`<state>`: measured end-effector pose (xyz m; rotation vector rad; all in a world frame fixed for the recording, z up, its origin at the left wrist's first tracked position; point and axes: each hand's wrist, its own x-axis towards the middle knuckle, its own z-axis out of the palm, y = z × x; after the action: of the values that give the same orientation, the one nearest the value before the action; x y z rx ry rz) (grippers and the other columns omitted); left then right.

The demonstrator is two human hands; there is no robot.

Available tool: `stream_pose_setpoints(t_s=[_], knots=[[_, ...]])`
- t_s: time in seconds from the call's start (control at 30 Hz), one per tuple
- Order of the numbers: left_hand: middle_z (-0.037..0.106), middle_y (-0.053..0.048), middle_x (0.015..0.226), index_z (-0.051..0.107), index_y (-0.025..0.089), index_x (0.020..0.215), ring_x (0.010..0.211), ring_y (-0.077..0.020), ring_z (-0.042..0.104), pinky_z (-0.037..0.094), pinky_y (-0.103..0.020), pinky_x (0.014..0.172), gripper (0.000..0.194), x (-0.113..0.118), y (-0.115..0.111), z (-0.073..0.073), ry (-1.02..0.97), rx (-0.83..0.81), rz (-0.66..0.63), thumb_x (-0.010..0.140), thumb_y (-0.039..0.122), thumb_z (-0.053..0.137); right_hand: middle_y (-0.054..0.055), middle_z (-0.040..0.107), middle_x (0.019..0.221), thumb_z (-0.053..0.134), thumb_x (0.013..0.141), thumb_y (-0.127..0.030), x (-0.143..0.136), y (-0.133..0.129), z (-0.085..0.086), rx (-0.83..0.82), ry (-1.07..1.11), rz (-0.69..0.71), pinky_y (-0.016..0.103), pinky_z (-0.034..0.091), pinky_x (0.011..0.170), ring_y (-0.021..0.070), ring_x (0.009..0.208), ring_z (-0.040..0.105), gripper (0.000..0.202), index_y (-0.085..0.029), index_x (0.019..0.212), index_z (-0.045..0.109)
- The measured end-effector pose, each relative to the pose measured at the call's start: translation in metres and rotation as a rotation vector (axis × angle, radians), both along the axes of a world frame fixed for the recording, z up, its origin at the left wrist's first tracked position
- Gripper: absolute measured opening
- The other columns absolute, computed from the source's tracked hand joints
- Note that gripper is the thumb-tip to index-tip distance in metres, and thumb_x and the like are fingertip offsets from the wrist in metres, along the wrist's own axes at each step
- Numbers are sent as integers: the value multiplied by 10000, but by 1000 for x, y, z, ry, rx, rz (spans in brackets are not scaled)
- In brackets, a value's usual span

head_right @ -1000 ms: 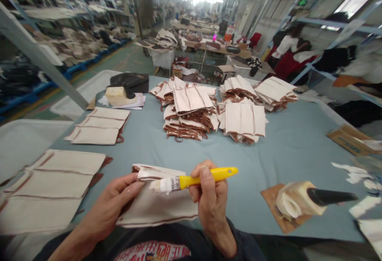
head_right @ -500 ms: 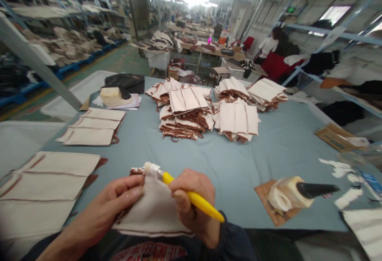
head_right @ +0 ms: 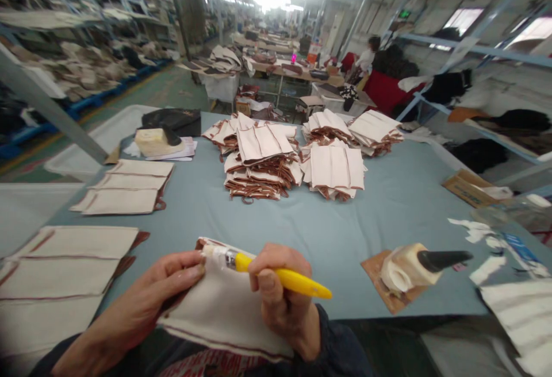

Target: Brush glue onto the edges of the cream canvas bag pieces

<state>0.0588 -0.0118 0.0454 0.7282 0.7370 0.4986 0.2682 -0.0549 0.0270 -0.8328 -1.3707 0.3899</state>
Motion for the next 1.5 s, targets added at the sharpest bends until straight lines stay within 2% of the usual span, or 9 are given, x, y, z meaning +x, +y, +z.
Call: stream_pose_setpoints(t_s=[0.2, 0.4, 0.53, 0.63, 0.73, 0.97, 1.07, 1.2, 1.5], knots=[[700, -20, 697, 843, 161, 1038, 585, -97, 594, 487, -151, 543, 444, -1, -4, -1, 20, 3, -1, 772, 503, 939, -3, 708, 811, 479, 1127, -330, 0, 2, -2, -48, -198, -215, 269, 565, 635, 145, 659, 678, 184, -257, 1082, 642], [696, -5, 720, 843, 171, 1062, 560, -73, 526, 412, -144, 519, 515, -2, -5, -4, 71, 30, 25, 739, 558, 944, 28, 770, 900, 501, 1107, -240, -5, 9, -10, -85, -431, -248, 225, 576, 635, 139, 700, 741, 147, -229, 1129, 646], [770, -37, 849, 851, 196, 1090, 770, -150, 645, 489, -186, 663, 524, -12, -1, -10, 154, 169, 55, 804, 635, 861, 28, 767, 885, 489, 1109, -258, 4, 15, -8, -90, -401, -334, 233, 557, 624, 143, 691, 727, 170, -224, 1080, 653], [806, -60, 990, 839, 197, 1122, 989, -232, 685, 527, -256, 846, 516, -23, 1, -17, 241, 363, -55, 872, 646, 781, 15, 734, 836, 482, 1111, -308, 20, 23, -5, -169, -314, -411, 239, 500, 560, 132, 612, 659, 198, -218, 1056, 649], [798, -63, 1010, 806, 178, 1104, 947, -240, 682, 528, -297, 846, 454, -26, -3, -23, 318, 540, -232, 954, 587, 678, -8, 677, 762, 468, 1110, -354, 32, 33, -7, -222, -262, -437, 245, 462, 535, 125, 557, 590, 244, -210, 1040, 652], [757, -12, 858, 668, 219, 857, 835, -193, 689, 519, -258, 780, 267, -15, -19, -10, 517, 1009, -244, 1020, 296, 471, -26, 641, 670, 501, 1084, -398, 25, 41, -16, -237, -251, -417, 247, 469, 538, 130, 540, 594, 281, -200, 992, 678], [793, -20, 943, 689, 236, 932, 915, -196, 737, 555, -247, 842, 247, -17, -22, -9, 525, 1115, -201, 1011, 218, 456, -53, 595, 608, 507, 1094, -391, 21, 23, 1, -222, -45, -421, 208, 408, 459, 107, 474, 530, 272, -212, 963, 665], [797, -38, 934, 699, 230, 948, 882, -193, 746, 573, -246, 851, 253, -17, -23, -13, 594, 1290, -101, 985, 130, 469, -86, 507, 523, 497, 1115, -349, 10, -13, 26, -254, 88, -232, 173, 357, 403, 84, 404, 473, 292, -229, 903, 657], [699, -8, 766, 598, 222, 829, 694, -156, 656, 492, -243, 664, 284, -11, -17, -25, 522, 1406, 0, 978, 22, 462, -82, 491, 521, 481, 1108, -357, -17, -35, 15, -191, -35, -93, 235, 372, 406, 101, 373, 415, 296, -246, 904, 664]])
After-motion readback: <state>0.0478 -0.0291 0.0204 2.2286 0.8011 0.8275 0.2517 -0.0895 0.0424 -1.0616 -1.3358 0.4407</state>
